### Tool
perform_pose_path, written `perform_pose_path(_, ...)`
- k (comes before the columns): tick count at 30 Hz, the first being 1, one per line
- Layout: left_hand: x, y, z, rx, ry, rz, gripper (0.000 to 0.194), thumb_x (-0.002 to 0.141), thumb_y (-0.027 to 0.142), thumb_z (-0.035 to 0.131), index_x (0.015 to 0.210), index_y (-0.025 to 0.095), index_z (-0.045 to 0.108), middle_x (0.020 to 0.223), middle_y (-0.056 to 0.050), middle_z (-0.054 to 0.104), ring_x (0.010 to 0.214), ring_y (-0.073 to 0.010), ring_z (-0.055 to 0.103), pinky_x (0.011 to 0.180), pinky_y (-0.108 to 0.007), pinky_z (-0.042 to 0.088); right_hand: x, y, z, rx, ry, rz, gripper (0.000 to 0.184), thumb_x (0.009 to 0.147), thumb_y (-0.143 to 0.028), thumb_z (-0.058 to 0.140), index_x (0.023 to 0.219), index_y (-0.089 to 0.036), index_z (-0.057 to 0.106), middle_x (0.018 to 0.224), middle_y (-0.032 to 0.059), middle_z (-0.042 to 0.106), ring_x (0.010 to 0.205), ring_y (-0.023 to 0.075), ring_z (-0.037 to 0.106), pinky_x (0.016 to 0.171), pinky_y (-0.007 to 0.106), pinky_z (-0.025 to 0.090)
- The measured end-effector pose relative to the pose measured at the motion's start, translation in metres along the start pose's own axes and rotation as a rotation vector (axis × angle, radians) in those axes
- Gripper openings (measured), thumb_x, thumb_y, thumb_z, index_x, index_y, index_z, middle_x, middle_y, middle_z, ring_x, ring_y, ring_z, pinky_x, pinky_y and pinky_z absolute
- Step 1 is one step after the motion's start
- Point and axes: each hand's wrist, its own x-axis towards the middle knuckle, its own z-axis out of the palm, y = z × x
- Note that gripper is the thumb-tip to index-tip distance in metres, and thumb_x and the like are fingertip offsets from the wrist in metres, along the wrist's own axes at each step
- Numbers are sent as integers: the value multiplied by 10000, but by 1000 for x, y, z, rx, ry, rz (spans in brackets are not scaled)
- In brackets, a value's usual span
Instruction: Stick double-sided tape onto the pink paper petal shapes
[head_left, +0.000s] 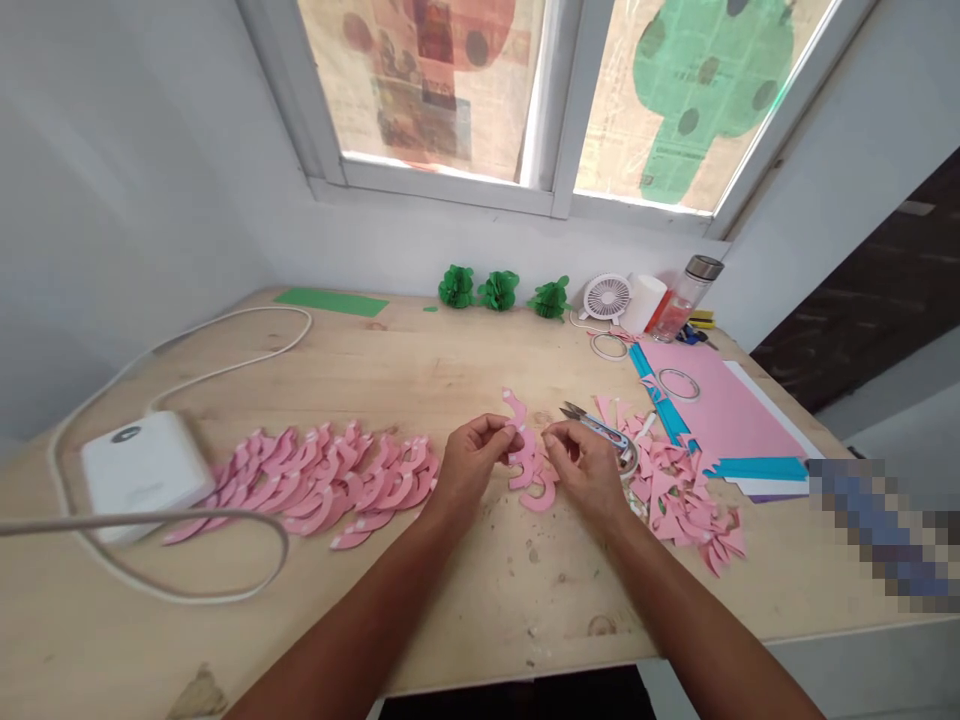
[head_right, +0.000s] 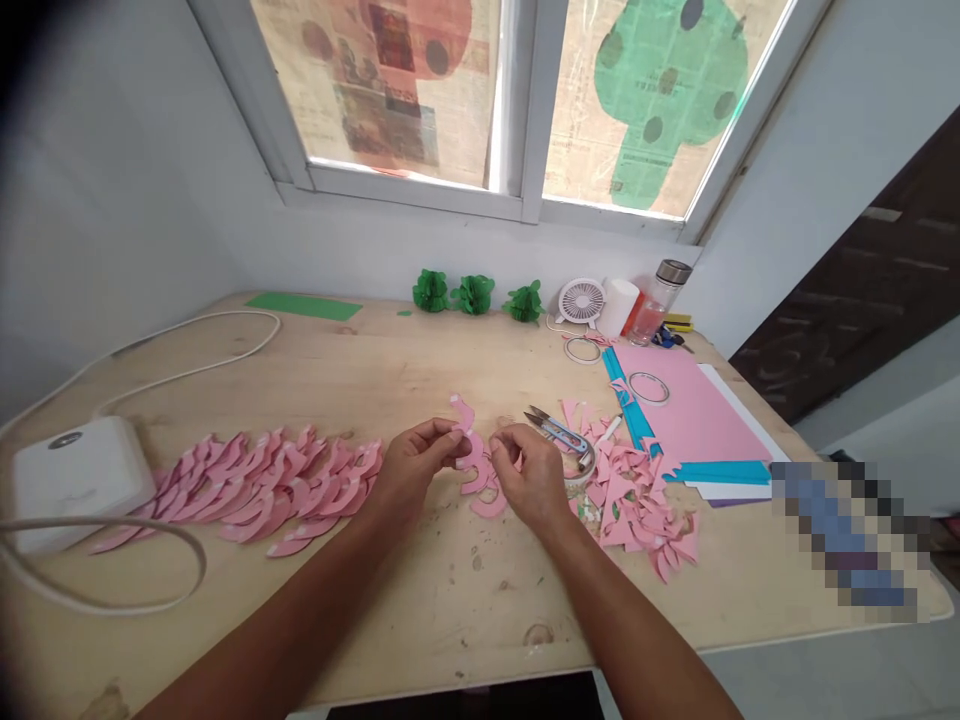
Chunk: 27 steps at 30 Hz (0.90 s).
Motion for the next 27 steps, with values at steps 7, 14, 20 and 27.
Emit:
perform_pose_path(7, 2, 7, -6, 167, -26, -40, 160, 636, 293, 608, 638, 137, 573, 525, -6, 586, 405, -70, 455, 361, -168, 325, 13, 32, -17, -167, 139, 143, 182, 773, -268, 474, 839, -174, 616, 727, 18, 617, 594, 137, 512, 560, 247, 381)
perform_pose_path(14, 12, 4, -20, 305, 26, -2, 143, 626, 293, 601, 603, 152, 590, 487, -11, 582, 474, -125, 542, 403, -196, 401, 22, 65, -32, -630, 82, 100, 124, 737, -245, 536, 789, -182, 630, 751, 62, 623, 729, 200, 516, 650, 304, 360)
perform_pose_path(20, 17, 0, -32, 526, 18, -4, 142, 662, 279, 538, 645, 159, 611, 572, -24, 621, 501, -128, 559, 419, -193, 394, 19, 70, -32, -809, 27, 84, 175, 747, -271, 552, 859, -173, 645, 794, 87, 615, 798, 224, 491, 710, 317, 332)
perform_pose_path(27, 17, 3, -33, 923, -126, -19, 175, 697, 256, 454, 596, 162, 561, 612, -12, 632, 443, -104, 518, 458, -204, 355, 20, 62, -31, -885, -90, 192, 238, 795, -332, 514, 925, -183, 647, 857, 94, 622, 872, 230, 481, 737, 315, 301)
